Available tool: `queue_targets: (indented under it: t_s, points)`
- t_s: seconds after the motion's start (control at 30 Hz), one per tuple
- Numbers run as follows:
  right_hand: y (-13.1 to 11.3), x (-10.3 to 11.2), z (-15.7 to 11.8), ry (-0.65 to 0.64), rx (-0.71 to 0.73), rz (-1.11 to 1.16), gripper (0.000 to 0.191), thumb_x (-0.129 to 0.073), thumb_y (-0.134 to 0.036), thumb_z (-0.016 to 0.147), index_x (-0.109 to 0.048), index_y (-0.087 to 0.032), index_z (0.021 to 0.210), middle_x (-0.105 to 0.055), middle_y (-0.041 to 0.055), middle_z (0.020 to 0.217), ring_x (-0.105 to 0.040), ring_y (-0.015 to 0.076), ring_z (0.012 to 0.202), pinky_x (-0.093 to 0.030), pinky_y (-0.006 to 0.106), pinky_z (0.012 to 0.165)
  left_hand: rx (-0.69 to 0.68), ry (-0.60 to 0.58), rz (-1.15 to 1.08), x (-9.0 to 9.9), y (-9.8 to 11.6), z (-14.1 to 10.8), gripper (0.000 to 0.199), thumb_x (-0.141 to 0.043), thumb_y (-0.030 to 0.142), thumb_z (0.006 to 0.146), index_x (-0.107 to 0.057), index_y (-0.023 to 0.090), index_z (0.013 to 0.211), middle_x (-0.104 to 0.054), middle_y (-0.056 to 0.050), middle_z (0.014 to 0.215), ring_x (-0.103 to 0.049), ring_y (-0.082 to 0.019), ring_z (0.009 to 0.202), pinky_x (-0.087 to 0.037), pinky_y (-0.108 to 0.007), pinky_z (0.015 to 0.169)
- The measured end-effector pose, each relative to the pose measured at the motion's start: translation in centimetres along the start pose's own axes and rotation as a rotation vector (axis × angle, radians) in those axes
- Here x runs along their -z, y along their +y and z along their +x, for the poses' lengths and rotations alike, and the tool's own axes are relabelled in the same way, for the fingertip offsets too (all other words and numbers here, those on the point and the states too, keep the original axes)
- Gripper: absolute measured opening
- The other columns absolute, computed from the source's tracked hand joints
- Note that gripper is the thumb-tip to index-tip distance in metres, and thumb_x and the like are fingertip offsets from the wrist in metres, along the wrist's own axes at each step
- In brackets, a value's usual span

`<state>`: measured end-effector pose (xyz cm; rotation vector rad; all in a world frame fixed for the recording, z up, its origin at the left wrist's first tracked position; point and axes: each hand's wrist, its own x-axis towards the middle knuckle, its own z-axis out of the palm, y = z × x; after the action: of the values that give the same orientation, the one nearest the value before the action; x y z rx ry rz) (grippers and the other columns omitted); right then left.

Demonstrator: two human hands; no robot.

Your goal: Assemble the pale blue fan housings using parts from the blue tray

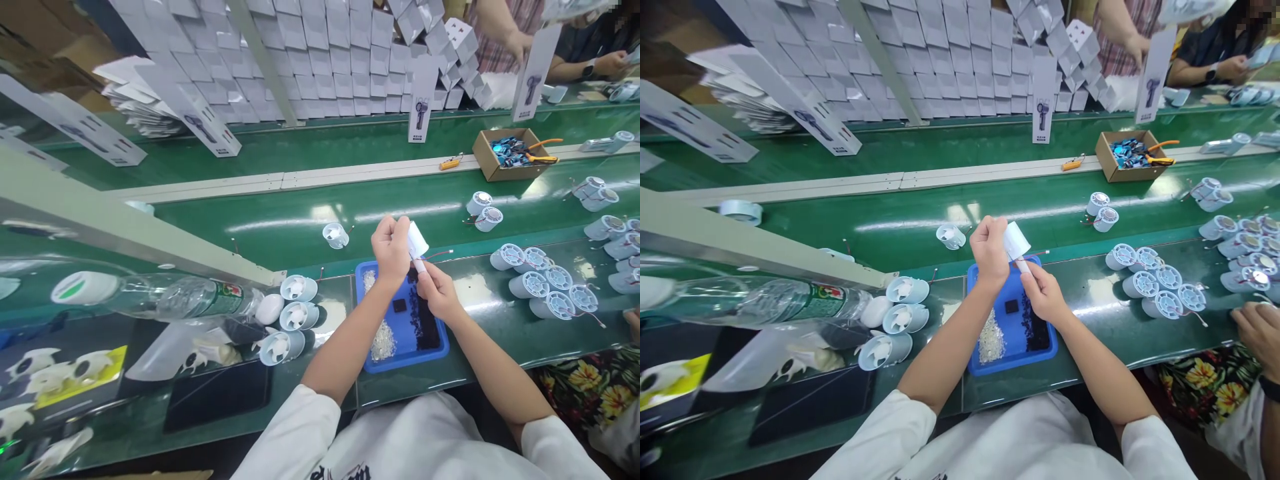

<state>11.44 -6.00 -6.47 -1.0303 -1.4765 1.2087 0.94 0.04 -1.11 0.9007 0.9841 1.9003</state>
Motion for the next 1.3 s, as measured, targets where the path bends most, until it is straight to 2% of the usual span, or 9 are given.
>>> queue_targets:
  t_s: [0.13,0.23,0.33,0.43,0.6,0.77,0.9,1.07,1.3]
  points:
    - [-0.9,0.1,0.3,0.028,-0.038,0.015,0.061,-0.05,-0.071,0.087,-0.065,-0.017,0.111,-0.028,-0.0081,0.052,-0.026,0.009,0.043,-0.023,0.025,0.043,-0.043,-0.069,0.052,-0.1,-0.5,0.1,0.045,-0.064,0.032,0.089,-0.033,0.02,0.059,-0.034,0.004,0.059,-0.035,-0.011,0.054,-0.034,-0.023,0.053]
    - [-1.6,0.3,0.4,0.106,-0.074,0.025,0.061,-0.05,-0.07,0.088,-0.062,-0.016,0.114,-0.024,-0.0094,0.051,-0.022,0.0086,0.042,-0.019,0.025,0.041,-0.006,-0.266,0.288,0.2,-0.6,0.5,0.029,-0.072,0.026,0.083,-0.045,0.021,0.074,-0.05,0.002,0.075,-0.049,-0.013,0.069,-0.042,-0.025,0.066]
    - [-1.9,0.6,0.6,0.129,-0.067,-0.092,0.05,-0.051,-0.061,0.089,-0.063,-0.017,0.11,-0.035,-0.0067,0.054,-0.031,0.01,0.046,-0.025,0.025,0.044,0.148,-0.451,0.431,1.2,-0.5,1.7,0.032,-0.069,0.026,0.085,-0.038,0.022,0.078,-0.047,0.004,0.074,-0.049,-0.013,0.067,-0.042,-0.026,0.065]
    - [-2.0,0.6,0.8,0.085,-0.051,-0.258,0.035,-0.056,-0.047,0.087,-0.061,-0.021,0.109,-0.046,-0.0056,0.058,-0.042,0.0119,0.052,-0.033,0.026,0.052,0.22,-0.415,0.513,2.8,-0.5,3.6,0.039,-0.069,0.026,0.085,-0.031,0.024,0.084,-0.044,0.005,0.077,-0.05,-0.011,0.065,-0.041,-0.025,0.064]
    - [-1.7,0.1,0.7,0.108,-0.083,-0.257,0.019,-0.06,-0.037,0.081,-0.048,-0.023,0.088,-0.041,-0.0105,0.05,-0.036,0.0101,0.045,-0.032,0.025,0.051,0.194,-0.343,0.911,5.4,-0.7,5.9,0.052,-0.076,0.019,0.073,-0.03,0.025,0.097,-0.044,0.003,0.082,-0.056,-0.017,0.073,-0.044,-0.03,0.071]
    - [-1.2,-0.5,0.5,0.103,0.037,-0.16,0.026,-0.068,-0.04,0.079,-0.049,-0.023,0.081,-0.051,-0.0043,0.065,-0.045,0.0115,0.056,-0.04,0.026,0.055,0.132,-0.642,1.207,6.2,-1.4,5.8,0.035,-0.068,0.02,0.075,-0.051,0.023,0.106,-0.055,-0.006,0.104,-0.057,-0.029,0.106,-0.045,-0.041,0.095]
    - [-0.3,-1.0,0.7,0.052,0.072,-0.084,0.033,-0.064,-0.053,0.084,-0.054,-0.023,0.089,-0.058,0.0034,0.085,-0.055,0.0149,0.067,-0.047,0.029,0.058,0.174,-0.793,1.263,5.7,-2.0,5.2,0.048,-0.067,0.026,0.078,-0.056,0.025,0.124,-0.052,-0.011,0.126,-0.045,-0.035,0.123,-0.036,-0.049,0.108]
    - [0.7,-1.3,0.6,-0.072,-0.001,-0.078,0.045,-0.055,-0.067,0.087,-0.056,-0.023,0.096,-0.062,0.0053,0.09,-0.063,0.0178,0.072,-0.055,0.035,0.068,0.098,-0.729,1.21,5.8,-1.7,5.8,0.031,-0.057,0.032,0.089,-0.062,0.023,0.118,-0.056,-0.011,0.124,-0.043,-0.032,0.125,-0.032,-0.047,0.111]
    - [1.2,-1.2,0.5,-0.094,0.018,-0.123,0.043,-0.056,-0.064,0.089,-0.058,-0.023,0.098,-0.063,0.0057,0.093,-0.065,0.0179,0.076,-0.056,0.035,0.072,0.097,-0.605,1.302,7.8,-1.8,7.2,0.014,-0.057,0.025,0.089,-0.066,0.024,0.101,-0.054,-0.01,0.136,-0.038,-0.031,0.136,-0.025,-0.051,0.117]
